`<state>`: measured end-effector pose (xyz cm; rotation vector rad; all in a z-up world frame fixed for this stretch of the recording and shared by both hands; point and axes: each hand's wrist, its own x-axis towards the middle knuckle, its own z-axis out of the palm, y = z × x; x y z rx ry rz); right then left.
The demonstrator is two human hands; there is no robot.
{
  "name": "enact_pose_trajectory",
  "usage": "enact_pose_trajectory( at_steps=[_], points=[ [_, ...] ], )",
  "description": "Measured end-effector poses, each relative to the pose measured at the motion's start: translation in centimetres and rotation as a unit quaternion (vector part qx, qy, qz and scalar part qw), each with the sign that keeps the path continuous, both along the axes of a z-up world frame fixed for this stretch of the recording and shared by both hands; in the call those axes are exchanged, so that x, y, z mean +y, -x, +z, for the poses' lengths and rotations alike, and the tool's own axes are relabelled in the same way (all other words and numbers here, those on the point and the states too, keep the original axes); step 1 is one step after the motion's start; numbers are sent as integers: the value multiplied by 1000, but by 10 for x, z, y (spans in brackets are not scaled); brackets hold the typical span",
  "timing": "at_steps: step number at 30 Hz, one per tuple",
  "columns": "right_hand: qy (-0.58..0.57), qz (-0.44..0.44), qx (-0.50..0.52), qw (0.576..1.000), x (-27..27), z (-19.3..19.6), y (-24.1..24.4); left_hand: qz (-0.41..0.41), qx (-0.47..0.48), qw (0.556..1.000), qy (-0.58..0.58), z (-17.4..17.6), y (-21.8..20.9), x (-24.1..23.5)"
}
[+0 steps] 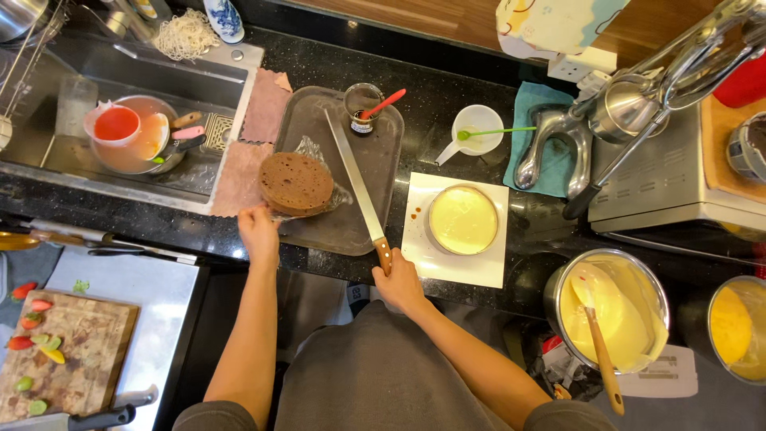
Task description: The person stirs a pale yellow cream in a metal bowl, pours it into a cake tin, and places a chocolate cake layer on top. They then brush a dark liquid onto the cake layer and spread more cream over it.
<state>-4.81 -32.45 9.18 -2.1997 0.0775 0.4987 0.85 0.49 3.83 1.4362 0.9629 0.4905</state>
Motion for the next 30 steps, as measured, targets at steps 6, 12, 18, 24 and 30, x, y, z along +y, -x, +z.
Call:
enact_pose_trajectory(
  at_steps=[6,12,18,24,30],
  points=[
    [60,13,-8,998,-5,-10,-2,10,-78,996,-34,58,-6,-7],
    [180,109,-113,971,2,-11,5,-79,-129,988,-34,57,-30,-21],
    [55,98,-265,958,52,49,-52,-104,-197,969,107,32,-45,-30],
    [-92,61,-148,983,115,61,-167,-123,-185,941,254,33,-60,-41],
    [-37,-5,-55,998,124,10,-223,-28,-107,973,203,-6,-12,2]
  ],
)
